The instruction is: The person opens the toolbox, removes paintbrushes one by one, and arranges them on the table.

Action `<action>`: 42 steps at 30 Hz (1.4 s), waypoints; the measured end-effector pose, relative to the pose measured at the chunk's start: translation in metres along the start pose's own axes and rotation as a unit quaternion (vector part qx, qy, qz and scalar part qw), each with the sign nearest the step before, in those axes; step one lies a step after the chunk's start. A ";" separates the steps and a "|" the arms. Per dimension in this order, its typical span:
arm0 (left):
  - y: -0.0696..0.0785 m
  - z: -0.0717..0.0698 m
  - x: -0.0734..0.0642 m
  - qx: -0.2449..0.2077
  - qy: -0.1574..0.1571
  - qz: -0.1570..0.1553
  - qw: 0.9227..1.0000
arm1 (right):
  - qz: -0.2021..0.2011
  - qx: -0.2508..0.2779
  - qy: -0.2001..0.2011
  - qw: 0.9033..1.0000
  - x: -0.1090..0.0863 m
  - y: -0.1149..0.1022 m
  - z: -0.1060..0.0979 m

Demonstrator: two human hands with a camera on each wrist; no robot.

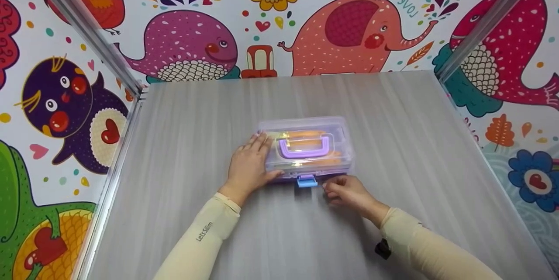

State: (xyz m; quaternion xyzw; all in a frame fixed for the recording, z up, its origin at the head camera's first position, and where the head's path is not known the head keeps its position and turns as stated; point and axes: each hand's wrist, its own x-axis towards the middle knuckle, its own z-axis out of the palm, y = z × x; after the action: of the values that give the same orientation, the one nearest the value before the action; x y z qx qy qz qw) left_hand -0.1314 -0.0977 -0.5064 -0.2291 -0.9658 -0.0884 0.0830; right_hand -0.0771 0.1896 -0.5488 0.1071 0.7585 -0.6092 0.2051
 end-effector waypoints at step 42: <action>0.005 0.010 -0.006 -0.220 0.019 -0.137 0.966 | -0.381 -0.257 0.063 0.886 0.032 -0.016 -0.080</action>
State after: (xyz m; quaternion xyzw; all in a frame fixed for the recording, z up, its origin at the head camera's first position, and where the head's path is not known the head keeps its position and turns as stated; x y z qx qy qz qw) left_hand -0.1247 -0.0936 -0.5168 -0.1050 -0.9429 -0.3140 0.0363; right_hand -0.1267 0.2607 -0.5354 -0.2081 0.8822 -0.4164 -0.0708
